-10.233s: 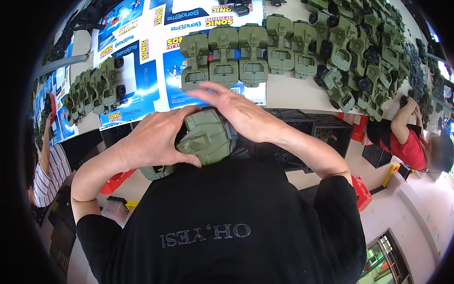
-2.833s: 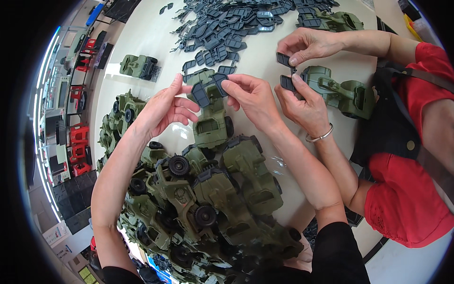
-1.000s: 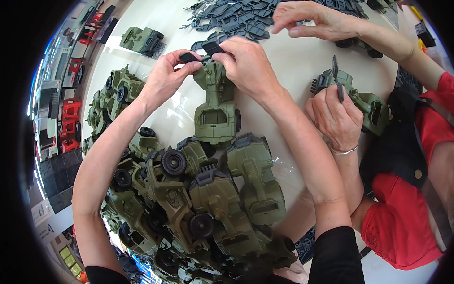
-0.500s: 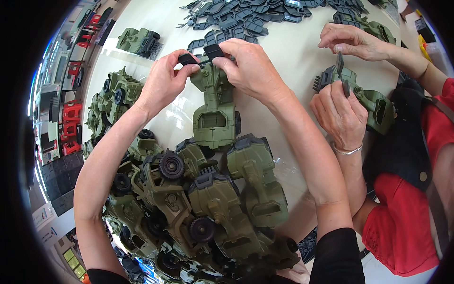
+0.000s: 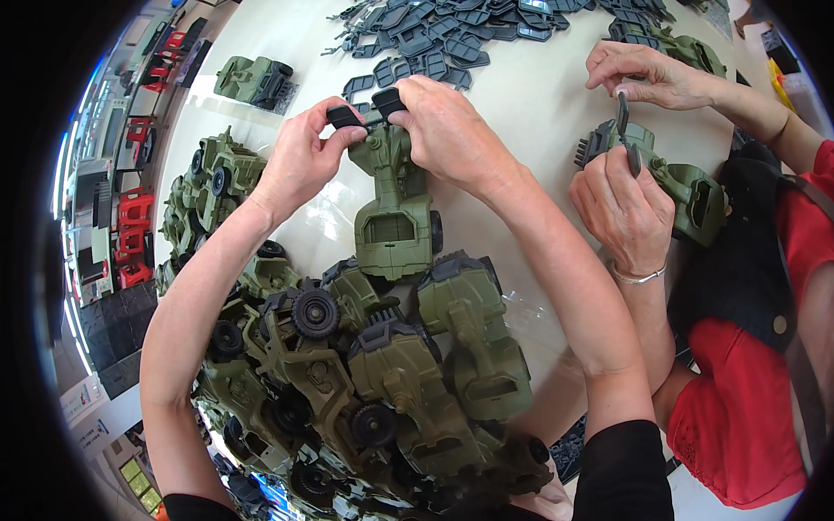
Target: The person assembles green plastic toy vehicles by attaching black wheels and small black parts to the bodies. They repeatedly pick up a vehicle body, attach wheels, and place the assembled unit on the table among many others.
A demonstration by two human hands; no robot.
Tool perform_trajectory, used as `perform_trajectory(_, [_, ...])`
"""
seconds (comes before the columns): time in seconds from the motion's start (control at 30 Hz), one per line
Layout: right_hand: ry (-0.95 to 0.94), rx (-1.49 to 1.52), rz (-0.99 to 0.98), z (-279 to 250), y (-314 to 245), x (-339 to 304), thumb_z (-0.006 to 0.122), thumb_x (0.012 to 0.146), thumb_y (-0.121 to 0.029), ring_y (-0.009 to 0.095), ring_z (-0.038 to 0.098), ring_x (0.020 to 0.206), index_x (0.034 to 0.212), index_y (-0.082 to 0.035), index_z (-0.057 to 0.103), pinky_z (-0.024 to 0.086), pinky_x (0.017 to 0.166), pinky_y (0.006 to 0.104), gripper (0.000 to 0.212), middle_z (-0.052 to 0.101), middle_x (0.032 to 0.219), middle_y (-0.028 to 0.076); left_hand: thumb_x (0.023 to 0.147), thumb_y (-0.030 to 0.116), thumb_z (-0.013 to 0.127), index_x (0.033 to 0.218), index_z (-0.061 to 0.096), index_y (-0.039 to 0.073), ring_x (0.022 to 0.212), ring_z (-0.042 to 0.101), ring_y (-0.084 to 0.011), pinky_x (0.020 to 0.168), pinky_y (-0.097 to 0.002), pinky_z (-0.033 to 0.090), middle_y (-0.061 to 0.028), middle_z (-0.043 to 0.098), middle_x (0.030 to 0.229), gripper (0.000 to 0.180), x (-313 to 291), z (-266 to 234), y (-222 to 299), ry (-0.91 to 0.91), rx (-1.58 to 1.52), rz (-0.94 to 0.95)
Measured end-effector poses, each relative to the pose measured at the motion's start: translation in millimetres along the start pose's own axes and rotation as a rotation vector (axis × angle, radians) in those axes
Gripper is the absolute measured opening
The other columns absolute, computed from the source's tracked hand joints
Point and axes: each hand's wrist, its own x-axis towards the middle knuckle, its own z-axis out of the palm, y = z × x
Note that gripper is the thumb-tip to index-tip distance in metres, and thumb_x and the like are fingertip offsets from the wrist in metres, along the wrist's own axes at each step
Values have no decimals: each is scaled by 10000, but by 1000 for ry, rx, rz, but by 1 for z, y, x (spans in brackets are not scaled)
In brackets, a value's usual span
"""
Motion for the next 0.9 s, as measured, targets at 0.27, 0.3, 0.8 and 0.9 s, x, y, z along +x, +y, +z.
perform_trajectory(0.27, [-24,-8,-26,0,3,-1,543,814,10,355,539,802,931,32,527,435,704,393,120,547,874,159,862,67,590,938,555,-2,519,573,-170,520,-285,448,-117,622,695,109,-2,5,-7,101,143,198])
perform_trajectory(0.3, [-25,-10,-33,-1,3,-1,541,813,12,355,539,801,931,31,525,435,703,392,120,547,876,157,861,65,589,938,554,-2,521,575,-172,519,-284,447,-118,621,696,108,-2,4,-7,97,149,203])
perform_trajectory(0.8, [9,23,-70,2,4,-3,570,787,10,362,533,843,887,37,502,431,743,411,124,546,866,167,860,28,557,937,547,11,518,525,-140,493,-260,416,-97,618,725,79,-2,9,-15,114,62,290])
perform_trajectory(0.9, [-3,46,-57,1,3,-3,581,781,2,369,523,862,865,38,491,422,761,424,128,536,845,178,859,27,560,939,548,16,528,508,-134,487,-259,410,-99,615,739,81,-1,6,-17,64,3,244])
